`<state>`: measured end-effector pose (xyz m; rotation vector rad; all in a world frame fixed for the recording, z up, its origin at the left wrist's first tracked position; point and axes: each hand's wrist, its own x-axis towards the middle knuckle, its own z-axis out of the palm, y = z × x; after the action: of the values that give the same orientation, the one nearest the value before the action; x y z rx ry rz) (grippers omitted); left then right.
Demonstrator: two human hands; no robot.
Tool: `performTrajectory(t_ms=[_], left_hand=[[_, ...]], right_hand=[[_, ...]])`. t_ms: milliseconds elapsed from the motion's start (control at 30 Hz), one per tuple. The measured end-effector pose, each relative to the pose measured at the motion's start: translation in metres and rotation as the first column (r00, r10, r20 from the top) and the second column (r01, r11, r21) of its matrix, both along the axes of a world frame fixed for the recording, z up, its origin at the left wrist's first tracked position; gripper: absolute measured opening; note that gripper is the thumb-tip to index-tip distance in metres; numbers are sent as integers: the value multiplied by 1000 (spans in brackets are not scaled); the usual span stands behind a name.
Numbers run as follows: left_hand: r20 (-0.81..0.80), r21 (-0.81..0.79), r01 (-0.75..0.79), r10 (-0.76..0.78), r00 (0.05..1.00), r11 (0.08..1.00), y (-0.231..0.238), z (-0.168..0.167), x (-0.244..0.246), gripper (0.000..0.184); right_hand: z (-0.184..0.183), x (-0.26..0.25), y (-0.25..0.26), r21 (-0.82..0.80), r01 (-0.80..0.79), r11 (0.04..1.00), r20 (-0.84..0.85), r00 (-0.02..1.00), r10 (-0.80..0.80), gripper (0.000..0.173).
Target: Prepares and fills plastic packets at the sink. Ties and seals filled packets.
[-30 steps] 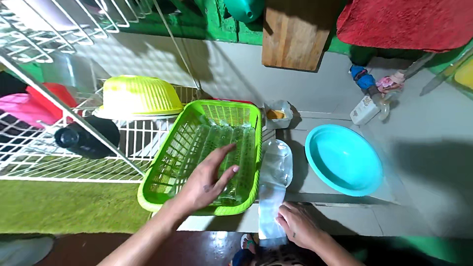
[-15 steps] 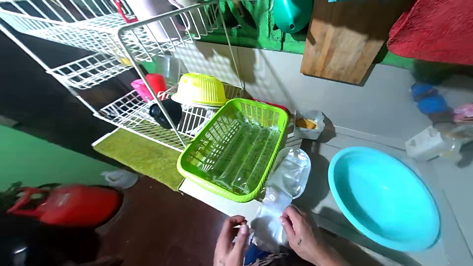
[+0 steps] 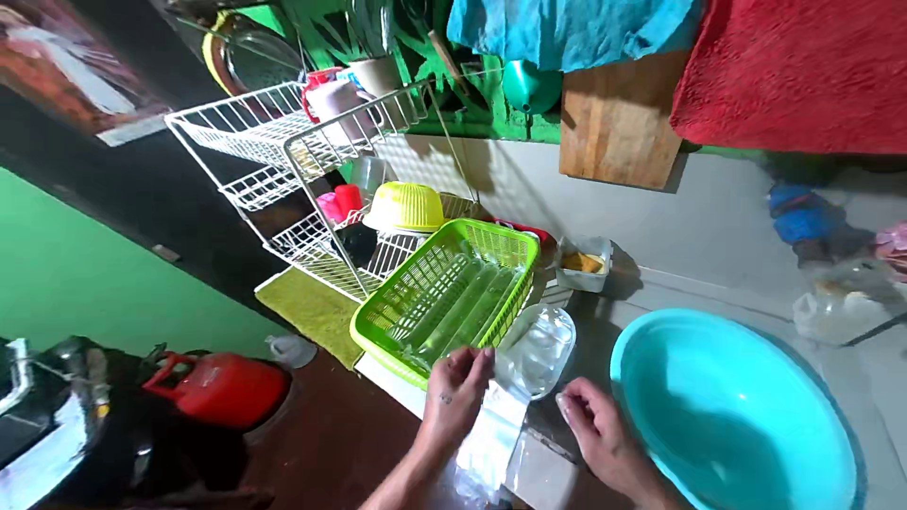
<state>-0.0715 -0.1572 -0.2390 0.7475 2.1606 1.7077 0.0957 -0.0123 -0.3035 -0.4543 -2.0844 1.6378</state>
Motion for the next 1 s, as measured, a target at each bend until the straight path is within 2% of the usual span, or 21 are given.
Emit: performTrajectory(t_ms=[167, 333, 433, 500, 567, 633, 667, 733, 800, 867, 933, 1000], left_hand=[[52, 120, -12, 6, 999, 993, 82, 77, -28, 14], [164, 297, -59, 10, 986, 953, 152, 133, -53, 11], [146, 393, -38, -22, 989, 919, 182, 164, -40, 17], [68, 455, 90, -136, 988, 886, 197, 173, -12, 21], [-51, 438, 315, -327, 944, 842, 206, 164, 29, 23], [-120, 341, 520, -513, 850, 783, 211, 138, 75, 23], [-100, 278, 600, -598, 795, 751, 212, 121, 96, 24], [42, 224, 704, -728, 684, 674, 219, 87, 128, 26], [237, 226, 753, -785, 573, 618, 230, 61, 146, 27], [396, 232, 757, -770, 500, 611, 239, 43, 152, 28], [442, 191, 767, -752, 490, 612, 247, 30, 150, 30], [403, 59, 793, -741, 537, 607, 255, 24, 143, 30]], right_hand=[[18, 54, 58, 32, 165, 986, -80, 984, -162, 23], [23, 103, 97, -11, 331, 944, -133, 935, -329, 23], [33, 127, 112, -56, 381, 923, -193, 903, -385, 21], [44, 137, 124, -53, 380, 924, -288, 880, -378, 20], [60, 141, 133, -36, 379, 925, -366, 856, -365, 20], [75, 142, 141, 7, 388, 922, -412, 841, -351, 21], [81, 141, 144, 26, 389, 921, -417, 841, -344, 22], [84, 140, 150, 53, 386, 921, -379, 861, -339, 26], [79, 140, 157, 59, 357, 932, -286, 901, -327, 32], [68, 144, 166, -6, 286, 958, -212, 936, -281, 28], [58, 150, 175, -94, 214, 972, -182, 956, -228, 19], [50, 155, 183, -118, 240, 963, -136, 957, -256, 17]])
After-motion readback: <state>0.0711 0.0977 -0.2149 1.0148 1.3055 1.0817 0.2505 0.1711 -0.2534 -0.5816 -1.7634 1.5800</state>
